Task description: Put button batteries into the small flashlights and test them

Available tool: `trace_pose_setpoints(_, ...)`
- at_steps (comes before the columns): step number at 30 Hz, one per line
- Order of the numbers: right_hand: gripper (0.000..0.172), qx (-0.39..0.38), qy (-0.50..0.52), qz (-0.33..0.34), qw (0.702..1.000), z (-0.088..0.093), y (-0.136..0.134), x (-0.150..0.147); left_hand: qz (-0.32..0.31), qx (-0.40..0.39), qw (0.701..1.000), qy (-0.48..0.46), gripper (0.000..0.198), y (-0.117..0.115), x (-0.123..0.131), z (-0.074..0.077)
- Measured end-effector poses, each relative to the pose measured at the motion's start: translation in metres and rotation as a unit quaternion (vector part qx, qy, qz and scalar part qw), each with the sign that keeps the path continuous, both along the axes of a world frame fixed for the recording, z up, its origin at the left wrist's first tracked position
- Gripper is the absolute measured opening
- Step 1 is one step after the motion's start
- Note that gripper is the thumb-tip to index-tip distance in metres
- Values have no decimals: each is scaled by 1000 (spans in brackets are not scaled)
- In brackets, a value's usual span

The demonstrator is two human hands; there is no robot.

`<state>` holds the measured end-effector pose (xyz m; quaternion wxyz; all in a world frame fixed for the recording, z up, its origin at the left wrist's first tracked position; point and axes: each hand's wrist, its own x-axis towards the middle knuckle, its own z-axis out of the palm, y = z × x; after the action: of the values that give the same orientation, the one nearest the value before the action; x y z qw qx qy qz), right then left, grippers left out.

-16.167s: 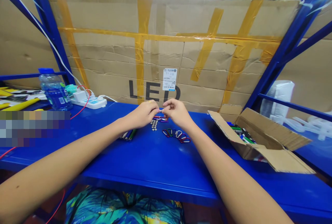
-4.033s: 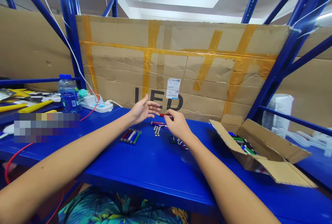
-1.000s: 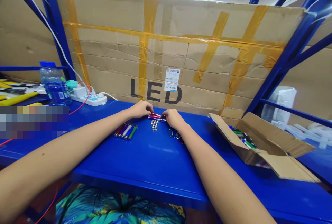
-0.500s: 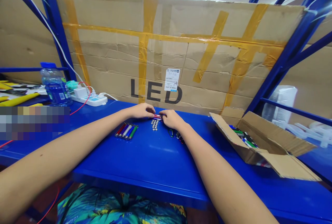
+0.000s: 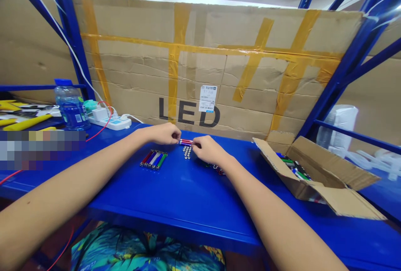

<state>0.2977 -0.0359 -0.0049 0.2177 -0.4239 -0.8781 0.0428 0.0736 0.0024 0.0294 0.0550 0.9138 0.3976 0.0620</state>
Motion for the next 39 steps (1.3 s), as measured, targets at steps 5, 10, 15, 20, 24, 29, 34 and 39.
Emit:
trace_pose_setpoints(5, 20, 5, -11, 78, 997, 9, -36, -23, 12, -130, 989, 64, 20, -13, -3, 14)
trace_pose_setpoints(10, 29, 22, -28, 184, 982, 1, -58, -50, 8, -174, 981, 86, 22, -8, -6, 12)
trace_pose_setpoints(15, 25, 33, -62, 165, 984, -6, -57, -63, 34, -182, 977, 107, 21, -9, -5, 12)
trace_pose_setpoints(20, 21, 42, -90, 144, 985, -5, -54, -66, 29, -170, 980, 96, 21, -9, -4, 10)
trace_pose_setpoints(24, 23, 60, -106, 116, 986, -4, -55, -66, 15, -158, 984, 81, 22, -7, -3, 6)
trace_pose_setpoints(29, 28, 89, -120, 53, 987, -2, -57, -68, -18, -153, 985, 73, 25, -6, -1, 3)
trace_pose_setpoints(34, 27, 82, -139, -1, 987, -2, -59, -72, -27, -157, 985, 68, 29, -8, 4, 1)
trace_pose_setpoints(39, 19, 30, -147, -28, 988, 4, -66, -66, -39, -166, 983, 61, 26, -9, 6, -1)
